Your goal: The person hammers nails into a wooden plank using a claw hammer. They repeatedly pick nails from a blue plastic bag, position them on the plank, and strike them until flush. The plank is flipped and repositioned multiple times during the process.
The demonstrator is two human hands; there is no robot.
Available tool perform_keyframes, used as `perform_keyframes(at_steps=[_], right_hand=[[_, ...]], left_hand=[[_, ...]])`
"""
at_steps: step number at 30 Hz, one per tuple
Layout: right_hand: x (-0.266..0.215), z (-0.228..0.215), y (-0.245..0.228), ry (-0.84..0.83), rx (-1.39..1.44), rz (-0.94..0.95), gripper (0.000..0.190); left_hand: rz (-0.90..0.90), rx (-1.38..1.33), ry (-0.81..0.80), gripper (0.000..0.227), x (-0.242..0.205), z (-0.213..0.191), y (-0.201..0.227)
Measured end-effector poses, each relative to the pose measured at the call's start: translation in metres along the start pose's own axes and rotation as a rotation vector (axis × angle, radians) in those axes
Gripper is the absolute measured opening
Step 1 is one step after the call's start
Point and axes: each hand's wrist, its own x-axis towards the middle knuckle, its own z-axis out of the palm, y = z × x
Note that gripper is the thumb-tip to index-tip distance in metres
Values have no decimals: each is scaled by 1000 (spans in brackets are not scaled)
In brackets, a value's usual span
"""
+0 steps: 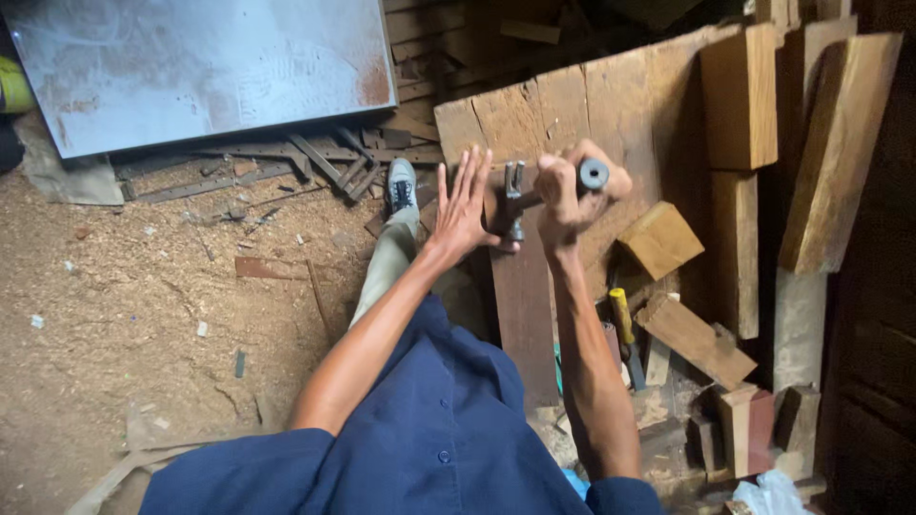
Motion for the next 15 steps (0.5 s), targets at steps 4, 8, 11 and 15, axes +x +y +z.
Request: perform_keyframes(at_steps=[4, 8, 11, 15], right_hand=[[-1, 4, 2, -7, 11, -13, 28], [2, 5, -3, -14, 1, 44, 31], [-1, 1, 4, -10, 26, 57, 30], [1, 4, 28, -10, 45, -106, 28]], left_hand=[[88, -150, 231, 137, -38, -2, 17], [688, -31, 100, 60, -88, 34, 48], [750, 156, -70, 38, -80, 87, 64], [898, 20, 446, 40, -29, 135, 55]])
